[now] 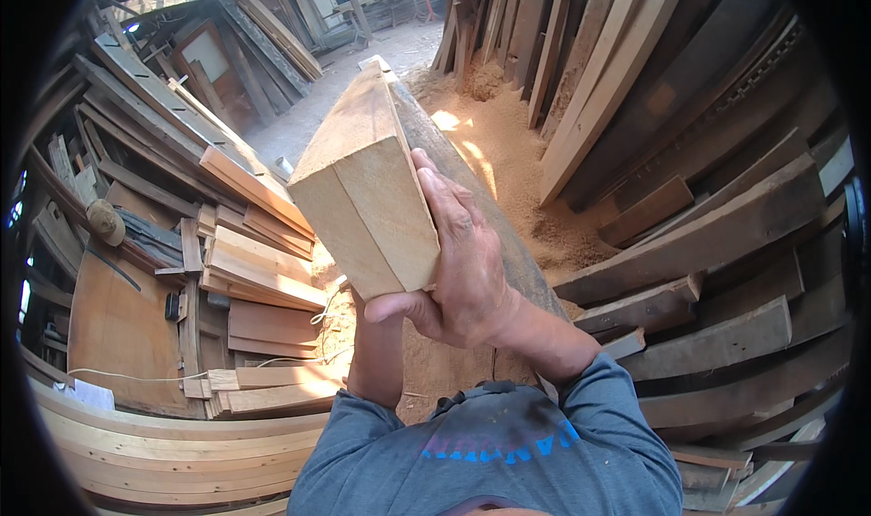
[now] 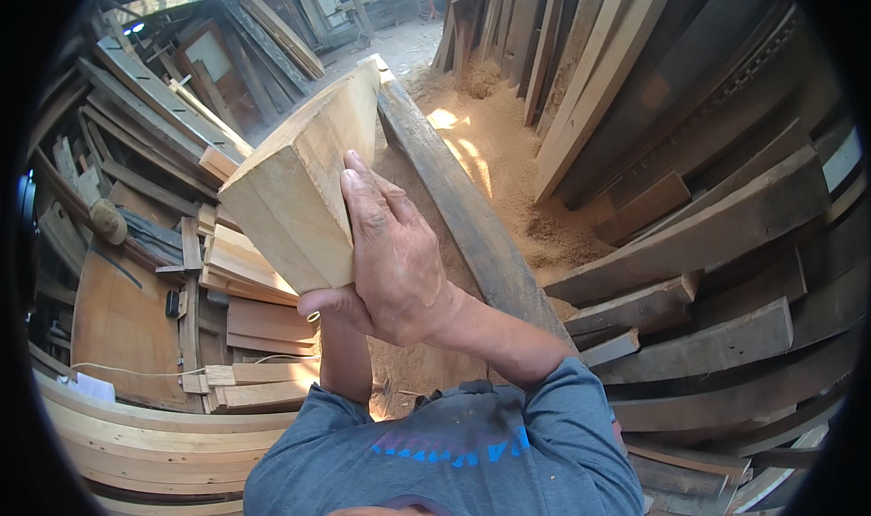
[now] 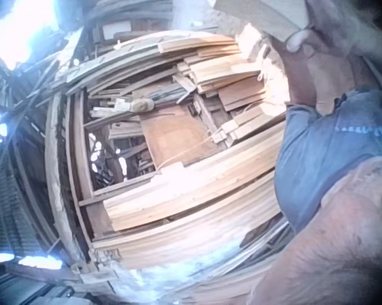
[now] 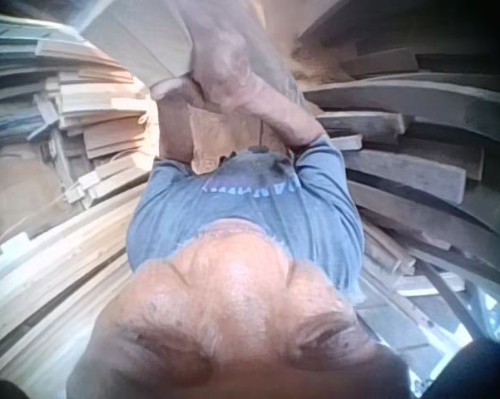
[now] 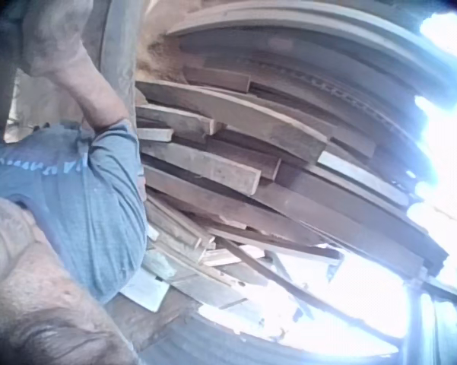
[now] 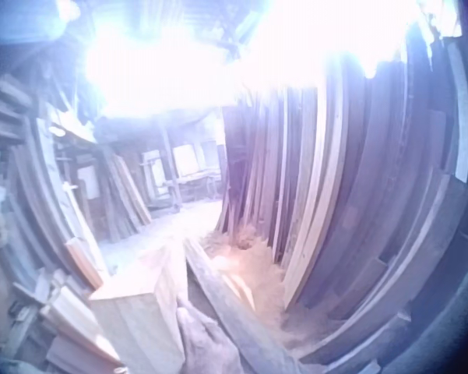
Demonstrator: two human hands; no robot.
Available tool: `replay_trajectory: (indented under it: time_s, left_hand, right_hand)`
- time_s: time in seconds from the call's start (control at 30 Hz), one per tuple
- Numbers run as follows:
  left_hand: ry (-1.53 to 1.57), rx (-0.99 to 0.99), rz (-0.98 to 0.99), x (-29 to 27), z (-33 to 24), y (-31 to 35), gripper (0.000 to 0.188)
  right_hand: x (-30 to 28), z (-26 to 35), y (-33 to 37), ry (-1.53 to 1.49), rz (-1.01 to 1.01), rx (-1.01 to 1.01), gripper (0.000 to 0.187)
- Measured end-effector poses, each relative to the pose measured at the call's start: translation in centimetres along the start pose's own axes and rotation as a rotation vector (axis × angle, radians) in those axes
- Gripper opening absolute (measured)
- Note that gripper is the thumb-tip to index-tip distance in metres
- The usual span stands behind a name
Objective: The person uses a try square to check for levelness and squareness, measures dimensions with a tape measure, and smooths the surface of a long wooden beam with an electric hand planer.
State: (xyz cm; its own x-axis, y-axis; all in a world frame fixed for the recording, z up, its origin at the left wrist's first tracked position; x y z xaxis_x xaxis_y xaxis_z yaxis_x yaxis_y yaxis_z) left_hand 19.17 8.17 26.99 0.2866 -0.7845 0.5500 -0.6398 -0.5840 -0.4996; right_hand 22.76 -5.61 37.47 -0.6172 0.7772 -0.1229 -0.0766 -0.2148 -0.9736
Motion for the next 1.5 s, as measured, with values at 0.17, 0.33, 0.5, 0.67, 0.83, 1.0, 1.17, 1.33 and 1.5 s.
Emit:
replay_trajectory:
  time_s: [0.17,0.33,0.5,0.67,0.83,1.0,1.17,1.33,1.5]
  left_hand:
    - [0.09,-0.07,-0.054,-1.3,1.5,1.3,0.081]
    - [0.183,-0.155,-0.108,-2.7,3.0,2.9,0.082]
    - [0.291,-0.21,-0.156,-3.5,4.7,3.5,0.082]
    - [0.227,-0.069,-0.161,-1.2,3.1,2.1,0.084]
    - [0.236,-0.001,-0.155,2.0,2.7,1.5,0.075]
    - [0.28,0.04,-0.035,2.8,3.5,0.6,0.074]
    - [0.396,0.015,0.022,3.7,3.7,-0.2,0.065]
    - [0.362,0.0,0.026,4.0,3.3,-0.5,0.066]
    - [0.335,0.031,-0.068,3.6,2.9,-0.4,0.069]
  right_hand:
    - [0.4,0.0,0.0,-0.031,-0.024,-0.025,0.116]
    - [0.2,0.1,-0.1,-0.037,0.007,-0.057,0.116]
    - [-0.3,-0.3,0.2,-0.03,0.051,0.011,0.114]
    - [-0.6,-1.2,1.7,-0.014,0.119,0.071,0.117]
    - [-1.7,-1.4,3.0,0.145,0.102,0.094,0.107]
    - [-2.9,-1.7,2.8,0.229,0.023,0.135,0.105]
    - [-4.1,-2.0,2.7,0.322,-0.07,0.133,0.105]
    - [-3.7,-2.4,2.0,0.296,-0.041,0.169,0.109]
    - [-3.4,-2.1,1.8,0.287,-0.028,0.181,0.111]
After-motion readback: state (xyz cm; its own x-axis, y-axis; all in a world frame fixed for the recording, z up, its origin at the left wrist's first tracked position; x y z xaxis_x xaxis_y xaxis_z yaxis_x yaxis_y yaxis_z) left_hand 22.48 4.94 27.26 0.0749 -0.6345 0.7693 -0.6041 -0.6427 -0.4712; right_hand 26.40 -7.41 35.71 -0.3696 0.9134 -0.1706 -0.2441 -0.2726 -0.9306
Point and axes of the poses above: each hand's wrist, its own y-axis away from the middle knuckle, its own x-axis out of the palm, z = x × y, the point moved 9 cm from there along -y, towards the middle knuckle, and after that the axes turned 5 degrees about -z, right-handed, at the moved point
